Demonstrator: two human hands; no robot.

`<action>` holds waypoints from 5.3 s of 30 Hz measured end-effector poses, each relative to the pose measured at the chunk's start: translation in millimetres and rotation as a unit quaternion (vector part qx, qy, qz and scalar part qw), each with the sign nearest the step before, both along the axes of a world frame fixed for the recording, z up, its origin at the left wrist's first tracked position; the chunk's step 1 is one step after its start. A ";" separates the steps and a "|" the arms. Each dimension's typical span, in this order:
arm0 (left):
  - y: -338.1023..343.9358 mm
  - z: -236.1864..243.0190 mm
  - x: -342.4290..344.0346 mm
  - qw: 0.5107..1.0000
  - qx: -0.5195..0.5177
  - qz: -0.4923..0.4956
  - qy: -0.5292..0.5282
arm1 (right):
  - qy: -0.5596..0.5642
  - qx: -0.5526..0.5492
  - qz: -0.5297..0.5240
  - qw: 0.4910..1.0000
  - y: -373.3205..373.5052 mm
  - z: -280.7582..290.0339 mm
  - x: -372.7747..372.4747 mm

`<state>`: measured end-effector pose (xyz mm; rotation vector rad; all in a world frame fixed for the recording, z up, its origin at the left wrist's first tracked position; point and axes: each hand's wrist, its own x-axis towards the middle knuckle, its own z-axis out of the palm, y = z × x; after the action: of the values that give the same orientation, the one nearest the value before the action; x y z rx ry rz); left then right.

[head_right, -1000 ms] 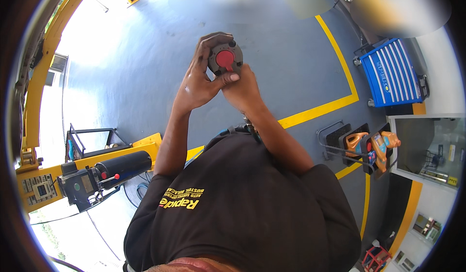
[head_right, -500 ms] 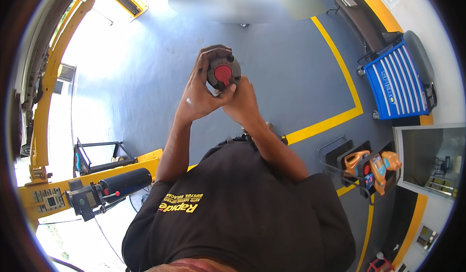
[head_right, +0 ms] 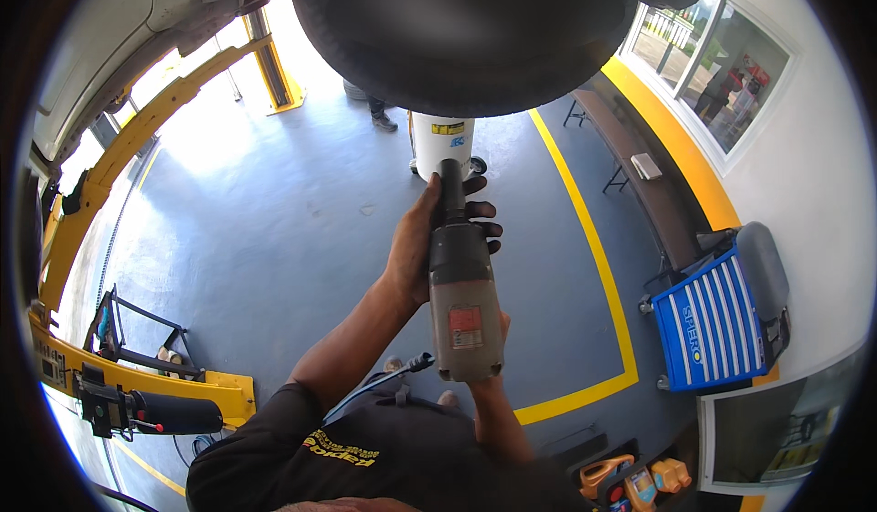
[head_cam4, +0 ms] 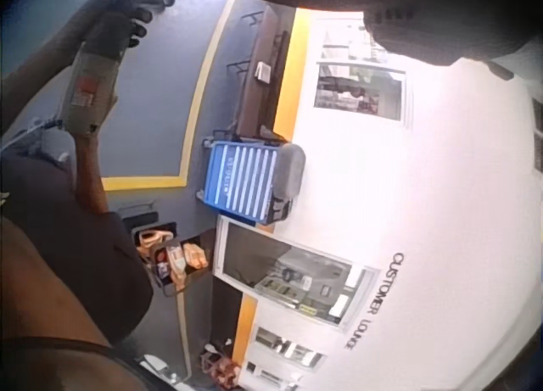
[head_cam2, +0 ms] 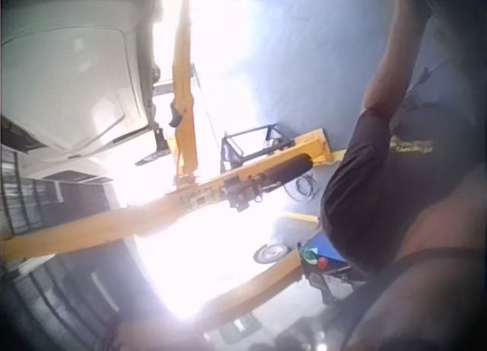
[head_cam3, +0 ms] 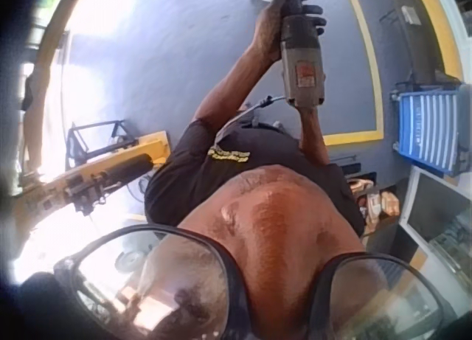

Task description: The person removes lug nuts from a vehicle tire using an impact wrench, takes off the tire, mounts a new tire onto the wheel hub, hand-tightens lug nuts, and then uses the impact wrench to fully tighten them.

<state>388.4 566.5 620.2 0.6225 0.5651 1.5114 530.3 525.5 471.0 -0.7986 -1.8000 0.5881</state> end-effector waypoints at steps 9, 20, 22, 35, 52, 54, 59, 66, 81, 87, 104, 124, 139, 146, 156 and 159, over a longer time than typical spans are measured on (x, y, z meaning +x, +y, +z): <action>149.0 84.3 -29.9 0.975 0.136 -0.098 -0.145 | 0.295 -0.236 0.087 0.922 143.0 168.2 -48.2; 277.1 86.6 -82.4 0.924 0.193 -0.197 -0.266 | 0.262 -0.242 0.020 0.934 221.5 237.4 -96.6; 273.7 90.7 -79.8 0.926 0.170 -0.204 -0.267 | 0.267 -0.251 0.004 0.930 222.9 234.3 -90.8; 257.7 114.9 -84.4 0.950 0.135 -0.131 -0.249 | 0.107 -0.118 -0.038 0.986 228.0 229.0 -98.4; 275.1 115.0 -73.3 0.949 0.133 -0.080 -0.275 | 0.083 -0.091 -0.024 0.992 245.9 217.9 -90.2; 263.3 118.0 -68.2 0.950 0.114 -0.088 -0.276 | 0.126 -0.103 -0.027 0.986 231.7 220.3 -87.5; 248.8 161.6 -62.6 0.942 0.214 -0.143 -0.215 | 0.279 -0.110 -0.024 0.954 216.8 256.8 -85.3; 296.5 184.5 -75.6 0.872 0.307 -0.220 -0.313 | 0.207 -0.165 0.046 0.963 242.1 330.7 -82.3; 281.0 197.6 -76.3 0.874 0.244 -0.277 -0.316 | 0.187 -0.106 -0.026 0.976 249.0 321.2 -97.9; 282.2 200.2 -56.9 0.883 0.261 -0.161 -0.356 | 0.167 -0.111 -0.022 0.979 249.9 320.7 -86.4; 315.0 125.8 -47.9 0.947 0.165 -0.173 -0.213 | 0.184 -0.187 -0.035 0.964 257.1 259.1 -51.8; 311.1 138.4 -32.4 0.954 0.107 -0.092 -0.264 | 0.157 -0.196 0.024 0.968 283.5 241.7 -50.0; 253.6 147.9 -103.1 0.947 0.217 -0.054 -0.228 | 0.149 -0.136 0.016 0.979 220.9 284.4 -109.3; 262.2 162.6 -107.8 0.952 0.154 -0.107 -0.242 | 0.141 -0.124 0.025 0.982 237.8 274.7 -118.0; 266.7 158.2 -95.3 0.923 0.187 -0.097 -0.323 | 0.104 -0.119 0.028 0.987 238.4 273.2 -111.5; 252.3 158.3 -79.1 0.928 0.185 -0.085 -0.313 | 0.201 -0.187 0.031 0.961 225.7 269.5 -102.3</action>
<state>309.3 818.7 778.5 0.4197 -0.2664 1.5527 428.0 751.3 740.6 -0.8043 -1.3593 1.0721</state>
